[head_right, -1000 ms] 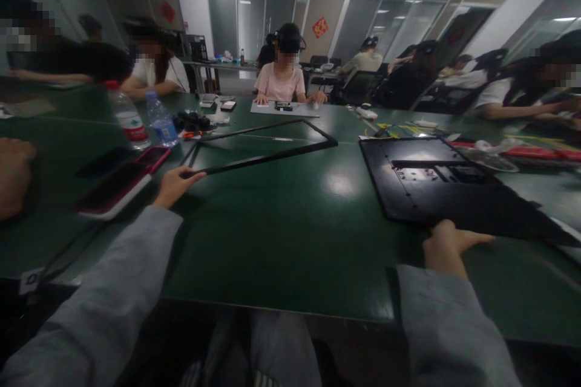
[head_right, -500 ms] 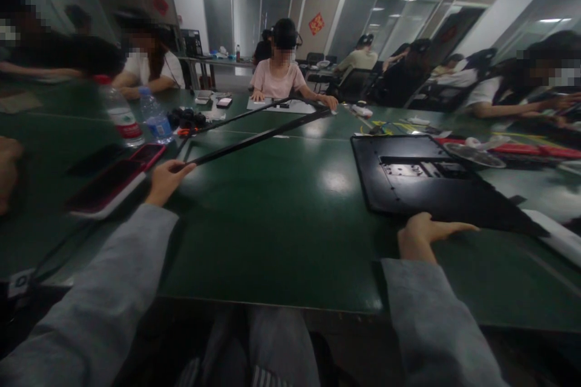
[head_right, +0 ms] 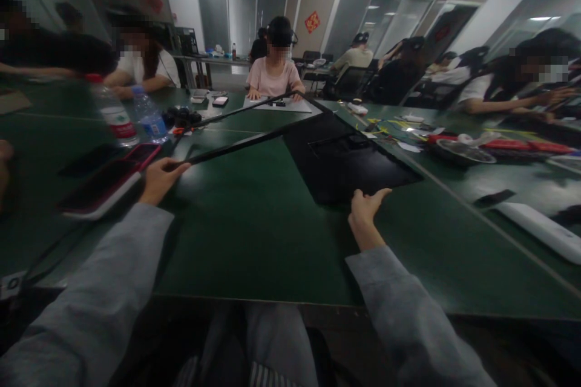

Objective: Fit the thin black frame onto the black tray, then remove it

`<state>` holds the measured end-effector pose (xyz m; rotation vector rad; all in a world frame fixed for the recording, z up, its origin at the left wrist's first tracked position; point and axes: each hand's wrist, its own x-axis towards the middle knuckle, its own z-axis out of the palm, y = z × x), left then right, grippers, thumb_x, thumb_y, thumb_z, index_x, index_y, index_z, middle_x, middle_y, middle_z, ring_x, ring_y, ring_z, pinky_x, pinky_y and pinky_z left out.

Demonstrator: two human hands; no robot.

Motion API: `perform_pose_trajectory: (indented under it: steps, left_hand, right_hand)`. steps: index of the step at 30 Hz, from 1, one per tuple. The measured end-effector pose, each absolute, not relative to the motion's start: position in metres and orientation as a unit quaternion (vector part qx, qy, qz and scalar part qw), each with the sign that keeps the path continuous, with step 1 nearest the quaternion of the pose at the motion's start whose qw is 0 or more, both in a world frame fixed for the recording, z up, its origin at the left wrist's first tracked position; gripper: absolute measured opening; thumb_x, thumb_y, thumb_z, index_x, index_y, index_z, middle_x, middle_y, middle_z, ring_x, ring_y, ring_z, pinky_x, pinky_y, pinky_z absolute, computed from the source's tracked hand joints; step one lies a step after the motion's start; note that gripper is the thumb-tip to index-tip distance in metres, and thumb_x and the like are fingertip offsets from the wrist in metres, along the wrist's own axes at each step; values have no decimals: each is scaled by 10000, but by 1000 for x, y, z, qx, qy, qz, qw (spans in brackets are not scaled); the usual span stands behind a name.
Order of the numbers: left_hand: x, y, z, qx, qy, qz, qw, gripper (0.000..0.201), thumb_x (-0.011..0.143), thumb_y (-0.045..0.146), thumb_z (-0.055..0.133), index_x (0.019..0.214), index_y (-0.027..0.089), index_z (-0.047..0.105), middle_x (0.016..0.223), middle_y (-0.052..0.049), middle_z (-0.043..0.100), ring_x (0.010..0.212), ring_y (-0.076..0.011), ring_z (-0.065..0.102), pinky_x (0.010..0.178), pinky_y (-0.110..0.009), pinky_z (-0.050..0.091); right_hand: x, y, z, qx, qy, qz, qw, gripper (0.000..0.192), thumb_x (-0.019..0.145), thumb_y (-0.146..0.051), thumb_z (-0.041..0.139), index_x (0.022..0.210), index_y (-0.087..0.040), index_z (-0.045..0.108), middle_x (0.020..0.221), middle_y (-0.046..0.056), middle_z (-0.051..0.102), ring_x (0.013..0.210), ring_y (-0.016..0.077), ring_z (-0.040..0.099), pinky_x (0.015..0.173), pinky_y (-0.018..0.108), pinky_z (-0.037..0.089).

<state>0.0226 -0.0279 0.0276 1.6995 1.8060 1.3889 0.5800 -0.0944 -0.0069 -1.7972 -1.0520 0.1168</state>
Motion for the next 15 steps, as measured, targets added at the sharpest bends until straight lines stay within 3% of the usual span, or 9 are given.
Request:
perform_pose_trajectory:
  steps: [3,6,9,12,15]
  left_hand:
    - [23,-30,30,601,625,479,138,446,737,613,824,897,203,750,949,-83,774,931,-268,704,887,-383,526]
    - [22,-30,30,606,631,467,129,405,744,571,835,895,206,744,965,-81,774,956,-268,702,895,-384,532]
    - [21,-27,28,608,633,465,115,405,746,564,845,910,207,747,969,-79,768,946,-262,701,890,-385,541]
    - [19,-25,24,622,624,465,85,415,736,558,871,915,202,754,961,-81,757,919,-258,699,890,-394,544]
    - [21,-28,25,647,612,453,52,414,736,565,887,903,210,755,963,-77,747,926,-263,694,895,-403,541]
  right_hand:
    - [580,-78,-9,-717,-329,199,582,1098,769,-346,622,1736,-178,130,978,71,608,698,198,524,620,369,523]
    - [578,-66,-1,-656,-390,283,581,1029,700,-317,692,1674,-284,362,1063,65,684,719,187,583,591,326,524]
    - [573,-55,4,-598,-445,360,561,890,654,-304,785,1521,-284,588,1021,52,726,748,194,638,606,314,561]
    - [568,-39,4,-584,-455,336,582,762,613,-361,875,1346,-253,698,900,26,719,773,201,670,643,316,599]
    - [571,-25,7,-570,-429,239,659,613,693,-555,852,1206,-256,703,907,33,724,919,228,731,764,352,645]
